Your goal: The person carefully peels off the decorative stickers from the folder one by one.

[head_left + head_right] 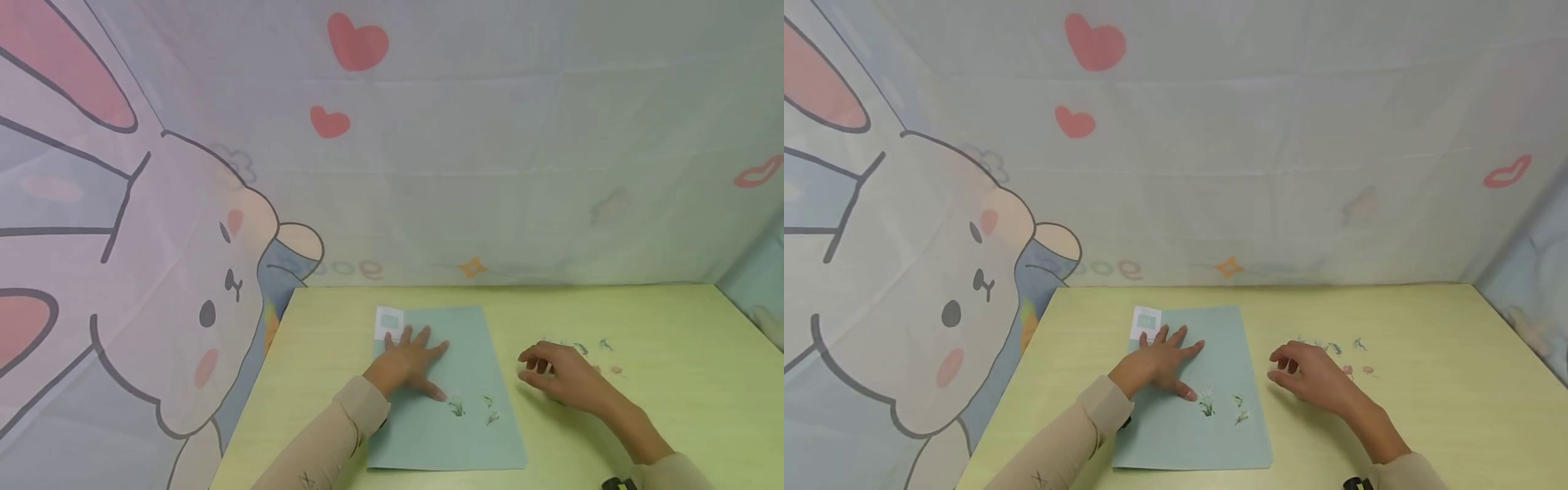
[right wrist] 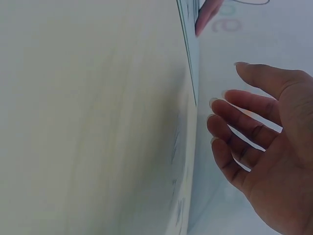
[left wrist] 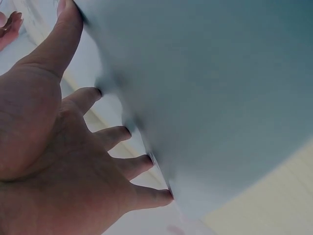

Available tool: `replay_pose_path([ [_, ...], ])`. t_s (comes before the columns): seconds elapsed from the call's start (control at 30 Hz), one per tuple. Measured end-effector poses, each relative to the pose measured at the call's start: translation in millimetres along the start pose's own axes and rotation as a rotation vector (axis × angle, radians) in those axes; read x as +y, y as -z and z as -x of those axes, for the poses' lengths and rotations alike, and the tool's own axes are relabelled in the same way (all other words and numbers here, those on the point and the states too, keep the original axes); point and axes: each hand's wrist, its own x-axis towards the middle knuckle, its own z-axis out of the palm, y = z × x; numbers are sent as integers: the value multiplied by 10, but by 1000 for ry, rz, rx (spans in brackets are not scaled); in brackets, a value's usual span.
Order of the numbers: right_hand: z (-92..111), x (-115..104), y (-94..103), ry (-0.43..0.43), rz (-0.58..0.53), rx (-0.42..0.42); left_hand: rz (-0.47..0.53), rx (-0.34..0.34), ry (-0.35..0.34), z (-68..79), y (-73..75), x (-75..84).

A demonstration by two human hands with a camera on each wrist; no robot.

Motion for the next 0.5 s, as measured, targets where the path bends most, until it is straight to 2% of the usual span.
replay_pose_path([
  [0.27,-158,-145,-150,59,27,13,6,4,-15,4,-13,-13],
  [0.5,-252,-291,-262,43,80,3,15,11,-12,24,2,-12],
])
